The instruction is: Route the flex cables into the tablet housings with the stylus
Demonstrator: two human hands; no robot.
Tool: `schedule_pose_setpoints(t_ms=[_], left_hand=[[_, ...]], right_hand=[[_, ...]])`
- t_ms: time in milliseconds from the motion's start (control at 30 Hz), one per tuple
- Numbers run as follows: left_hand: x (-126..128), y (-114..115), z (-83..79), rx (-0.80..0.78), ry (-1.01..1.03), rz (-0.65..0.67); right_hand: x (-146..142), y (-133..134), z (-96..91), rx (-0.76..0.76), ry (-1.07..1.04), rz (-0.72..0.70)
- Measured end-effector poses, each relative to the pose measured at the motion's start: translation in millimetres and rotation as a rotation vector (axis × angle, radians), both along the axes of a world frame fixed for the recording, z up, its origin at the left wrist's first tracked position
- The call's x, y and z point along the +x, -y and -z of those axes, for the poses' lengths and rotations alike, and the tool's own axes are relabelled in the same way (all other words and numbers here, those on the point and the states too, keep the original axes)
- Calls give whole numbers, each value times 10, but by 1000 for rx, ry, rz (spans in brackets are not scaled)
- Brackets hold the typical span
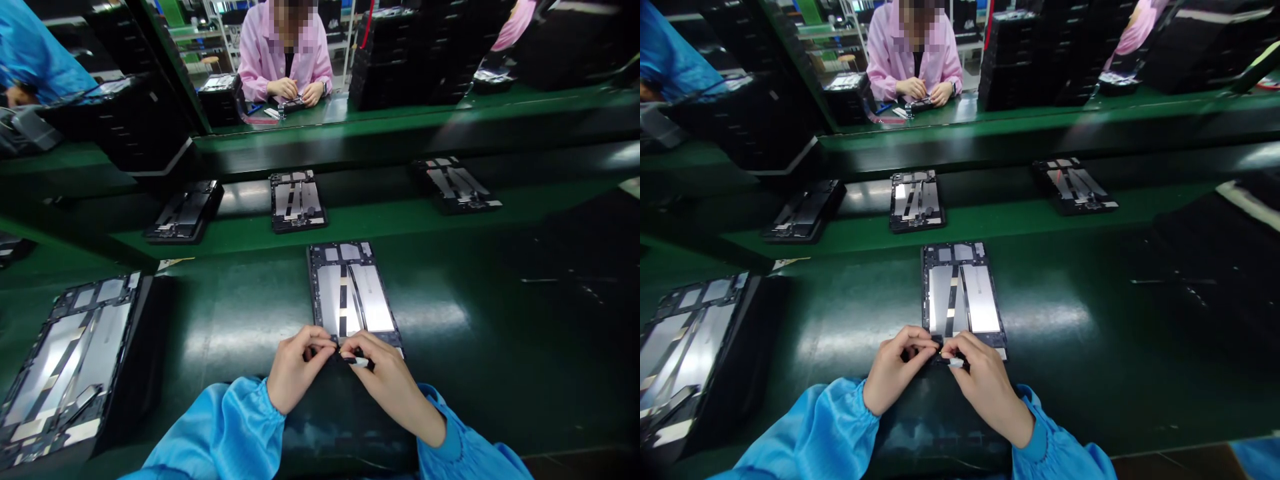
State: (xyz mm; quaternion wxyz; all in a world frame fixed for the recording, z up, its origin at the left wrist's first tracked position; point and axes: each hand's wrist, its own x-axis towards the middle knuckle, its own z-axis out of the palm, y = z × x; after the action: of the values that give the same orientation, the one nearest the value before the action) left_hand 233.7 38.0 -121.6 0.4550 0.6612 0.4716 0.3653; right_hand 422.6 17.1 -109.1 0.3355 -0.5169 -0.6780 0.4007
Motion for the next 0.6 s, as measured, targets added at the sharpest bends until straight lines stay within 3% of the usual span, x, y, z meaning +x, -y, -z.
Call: schedule_pose_setpoints(t_ms=[267, 600], left_hand=[[32, 61, 45, 373, -92, -5], [26, 94, 30, 474, -157, 2]], right_hand=[[-7, 16, 24, 4, -19, 11], [-20, 31, 74, 69, -18, 55]])
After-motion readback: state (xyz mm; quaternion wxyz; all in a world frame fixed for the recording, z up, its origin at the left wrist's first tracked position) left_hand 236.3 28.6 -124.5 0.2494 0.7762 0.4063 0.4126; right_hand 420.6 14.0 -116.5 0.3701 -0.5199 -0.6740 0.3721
